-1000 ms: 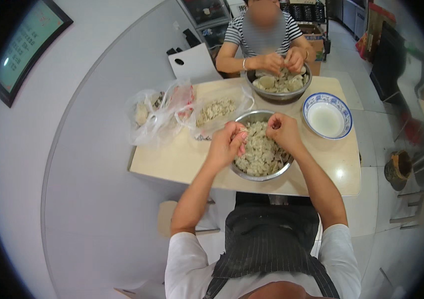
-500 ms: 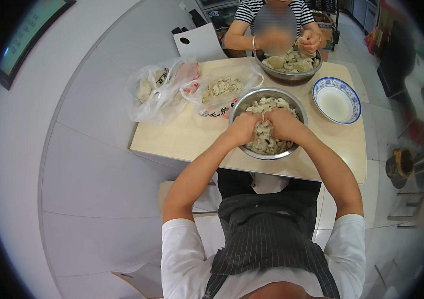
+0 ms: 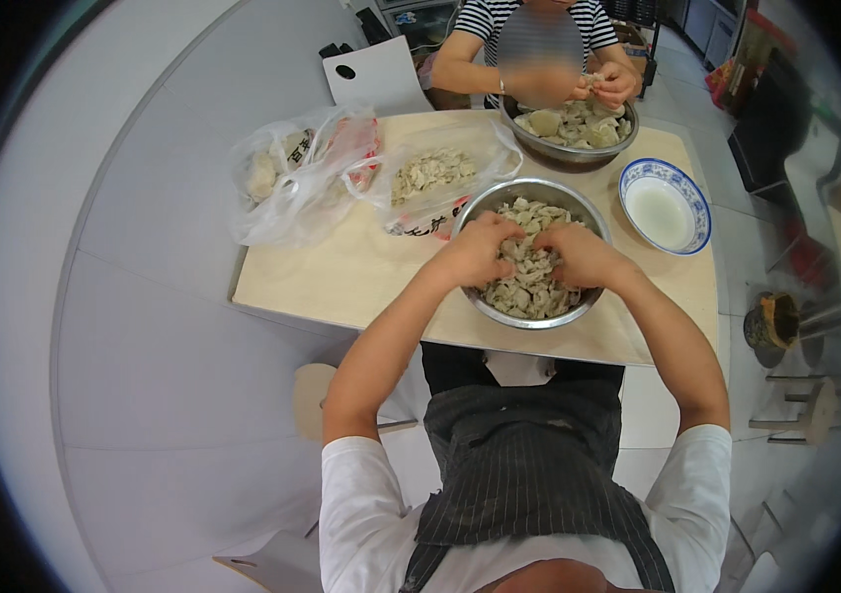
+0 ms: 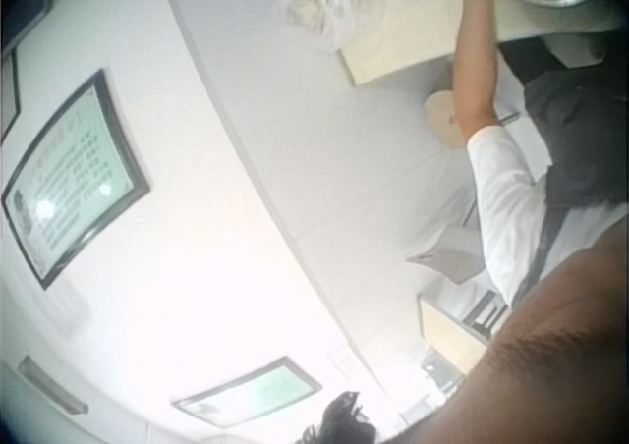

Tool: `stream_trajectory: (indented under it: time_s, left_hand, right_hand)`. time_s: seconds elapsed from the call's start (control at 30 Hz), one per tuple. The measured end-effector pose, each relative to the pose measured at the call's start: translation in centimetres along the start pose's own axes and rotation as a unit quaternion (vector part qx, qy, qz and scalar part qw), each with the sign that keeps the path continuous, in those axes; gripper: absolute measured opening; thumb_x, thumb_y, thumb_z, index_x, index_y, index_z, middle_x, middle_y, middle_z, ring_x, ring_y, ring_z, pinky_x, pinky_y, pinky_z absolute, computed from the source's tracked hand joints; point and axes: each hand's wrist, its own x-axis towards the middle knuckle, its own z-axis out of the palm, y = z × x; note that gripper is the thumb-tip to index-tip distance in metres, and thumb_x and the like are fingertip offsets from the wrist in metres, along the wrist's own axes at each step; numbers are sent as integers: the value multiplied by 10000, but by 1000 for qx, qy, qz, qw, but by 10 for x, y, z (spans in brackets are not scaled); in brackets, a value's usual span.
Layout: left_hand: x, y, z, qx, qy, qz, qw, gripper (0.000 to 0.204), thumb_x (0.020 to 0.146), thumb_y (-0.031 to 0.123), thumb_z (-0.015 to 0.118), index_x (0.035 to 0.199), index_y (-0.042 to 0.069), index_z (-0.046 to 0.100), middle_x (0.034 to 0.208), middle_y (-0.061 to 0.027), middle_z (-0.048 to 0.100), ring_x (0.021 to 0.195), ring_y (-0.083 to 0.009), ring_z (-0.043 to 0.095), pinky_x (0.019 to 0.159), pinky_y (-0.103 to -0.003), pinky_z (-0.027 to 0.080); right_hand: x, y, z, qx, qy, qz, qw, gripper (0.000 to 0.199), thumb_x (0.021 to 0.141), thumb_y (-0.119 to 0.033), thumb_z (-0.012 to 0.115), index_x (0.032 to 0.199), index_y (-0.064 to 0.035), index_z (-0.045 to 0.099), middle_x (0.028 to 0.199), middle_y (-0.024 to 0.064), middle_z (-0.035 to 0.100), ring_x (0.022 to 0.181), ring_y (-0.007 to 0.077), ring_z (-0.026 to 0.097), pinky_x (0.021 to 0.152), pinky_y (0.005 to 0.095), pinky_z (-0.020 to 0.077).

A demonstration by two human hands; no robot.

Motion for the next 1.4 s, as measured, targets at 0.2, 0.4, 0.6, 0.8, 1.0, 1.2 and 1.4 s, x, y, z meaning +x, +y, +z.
stream_trajectory:
  time_s: [0.2, 0.4, 0.6, 0.8, 1.0, 1.2, 1.4]
  left_hand:
    - [10, 25, 13, 71, -68, -69, 993, 664, 645, 200, 849, 1243, 105, 575, 1322, -244, 412, 1168, -411, 528, 997, -435, 457]
    - [15, 5, 6, -67, 1, 8, 998, 375, 690, 85, 757, 1040, 44, 628, 1006, -184, 584, 958, -355, 602, 843, -408, 485]
    - [8, 14, -29, -353, -1, -133, 926, 164, 792, 34, 680, 924, 74, 591, 818, -3, 553, 643, -73, 517, 545, -223, 415]
    - [11, 7, -85, -451, 102, -139, 876, 173, 799, 14, 671, 919, 92, 574, 828, 10, 576, 644, -55, 497, 524, -220, 391]
    - [31, -55, -133, -300, 126, -246, 913, 200, 770, 44, 698, 938, 108, 611, 797, -1, 598, 643, -105, 544, 547, -247, 437]
    - [24, -152, -102, 123, 96, -131, 979, 357, 726, 69, 729, 1071, 98, 643, 919, -141, 667, 834, -323, 643, 784, -385, 519]
    - [11, -143, -105, 158, -34, -186, 969, 495, 711, 115, 762, 1186, 121, 627, 1081, -204, 672, 1003, -369, 633, 896, -420, 499]
  right_hand:
    - [-5, -7, -36, 146, 10, 66, 987, 315, 728, -2, 659, 1041, -17, 622, 947, 169, 667, 841, 280, 655, 728, 378, 549]
    - [-7, -12, -34, 325, -17, 98, 940, 316, 826, 56, 576, 1131, -30, 580, 1010, 81, 621, 850, 174, 636, 676, 287, 567]
    - [-1, -7, -38, 481, -18, 143, 865, 355, 831, 79, 538, 1158, -57, 554, 949, 24, 618, 773, 106, 599, 624, 245, 500]
    - [43, -8, -71, 597, 12, 63, 800, 292, 852, 45, 550, 1120, -69, 569, 962, 11, 616, 784, 93, 595, 625, 227, 490]
    - [148, -58, -74, 501, 40, 71, 861, 216, 846, 26, 584, 1058, -18, 592, 909, 30, 607, 739, 119, 584, 596, 237, 505]
    - [245, -26, -13, 413, 24, 170, 895, 230, 794, 43, 663, 1009, 5, 594, 931, 69, 594, 783, 177, 610, 602, 305, 565]
    - [246, -4, 6, 423, -10, 191, 886, 395, 772, 88, 658, 1147, 11, 562, 970, 125, 601, 830, 237, 635, 667, 355, 597]
